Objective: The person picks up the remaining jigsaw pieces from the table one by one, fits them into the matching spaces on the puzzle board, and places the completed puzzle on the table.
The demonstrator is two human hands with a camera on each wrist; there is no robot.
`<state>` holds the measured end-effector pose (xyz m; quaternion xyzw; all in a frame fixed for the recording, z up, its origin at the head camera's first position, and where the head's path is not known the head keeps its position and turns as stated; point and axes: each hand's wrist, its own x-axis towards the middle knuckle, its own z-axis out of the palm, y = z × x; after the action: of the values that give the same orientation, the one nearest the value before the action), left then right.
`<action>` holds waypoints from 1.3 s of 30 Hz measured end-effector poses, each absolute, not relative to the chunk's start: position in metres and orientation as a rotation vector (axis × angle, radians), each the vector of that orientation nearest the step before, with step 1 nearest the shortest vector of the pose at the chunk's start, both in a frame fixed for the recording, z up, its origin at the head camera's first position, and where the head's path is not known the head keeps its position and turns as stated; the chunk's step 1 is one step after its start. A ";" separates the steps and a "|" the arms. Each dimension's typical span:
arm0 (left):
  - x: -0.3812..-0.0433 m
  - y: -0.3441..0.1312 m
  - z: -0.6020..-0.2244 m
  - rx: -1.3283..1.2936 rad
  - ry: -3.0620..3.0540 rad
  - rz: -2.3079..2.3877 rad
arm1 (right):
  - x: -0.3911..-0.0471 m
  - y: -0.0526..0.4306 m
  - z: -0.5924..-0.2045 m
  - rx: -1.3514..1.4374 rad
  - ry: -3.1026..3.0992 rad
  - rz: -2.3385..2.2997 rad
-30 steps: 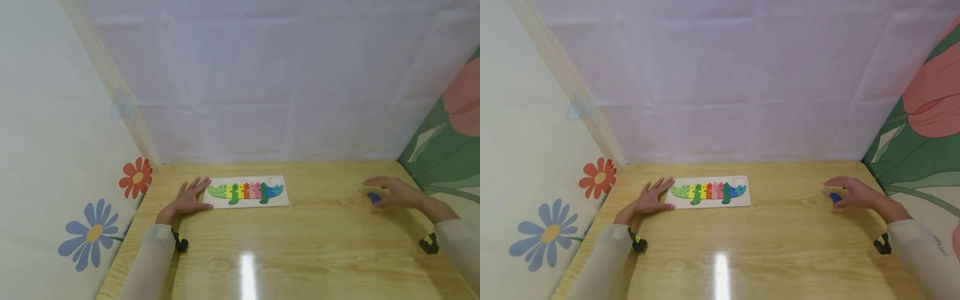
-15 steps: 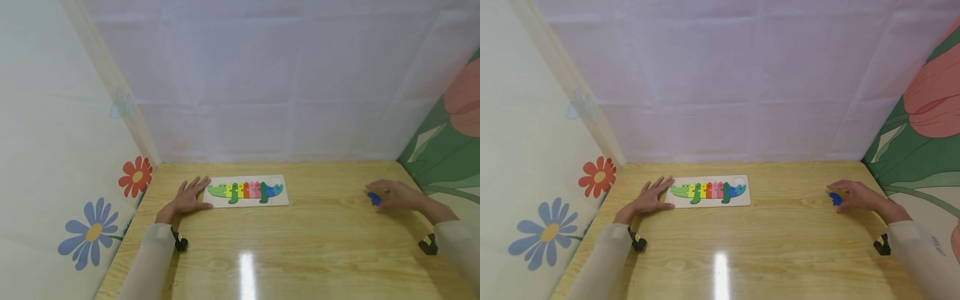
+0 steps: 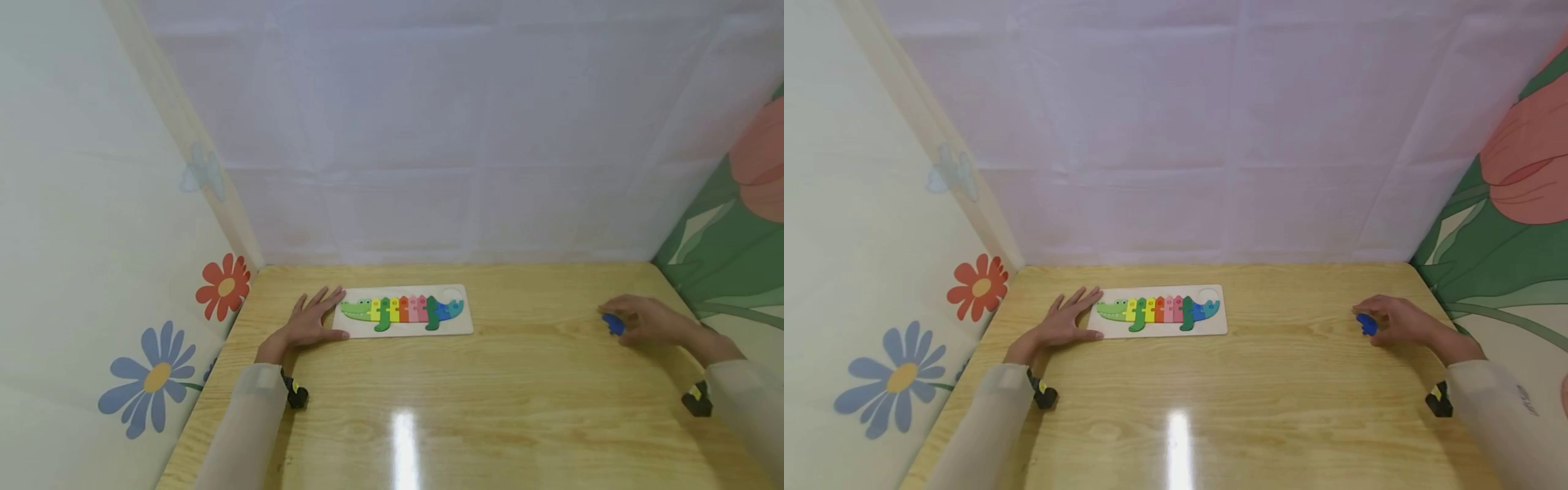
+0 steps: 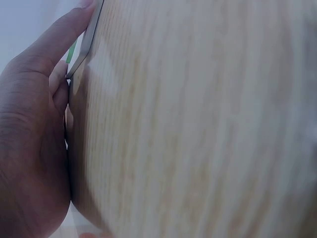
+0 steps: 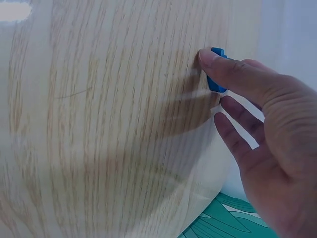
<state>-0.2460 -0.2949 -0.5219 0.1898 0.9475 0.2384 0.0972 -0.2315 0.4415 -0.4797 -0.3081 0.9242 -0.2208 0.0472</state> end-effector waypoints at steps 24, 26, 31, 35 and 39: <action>-0.245 -0.294 -0.520 0.582 2.800 0.722 | -0.238 0.445 -0.490 -1.212 2.854 -0.692; -0.245 -0.294 -0.520 0.580 2.800 0.724 | -0.238 0.446 -0.491 -1.229 2.856 -0.690; -0.245 -0.294 -0.519 0.570 2.798 0.722 | -0.237 0.446 -0.493 -1.256 2.870 -0.696; -0.246 -0.293 -0.520 0.565 2.803 0.714 | -0.237 0.446 -0.493 -1.256 2.868 -0.702; -0.246 -0.294 -0.520 0.562 2.802 0.713 | -0.238 0.447 -0.493 -1.253 2.870 -0.687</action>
<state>-0.2462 -0.2935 -0.5198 0.1901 0.9467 0.2410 0.0980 -0.2378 0.4467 -0.4927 -0.3907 0.8947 -0.2140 -0.0322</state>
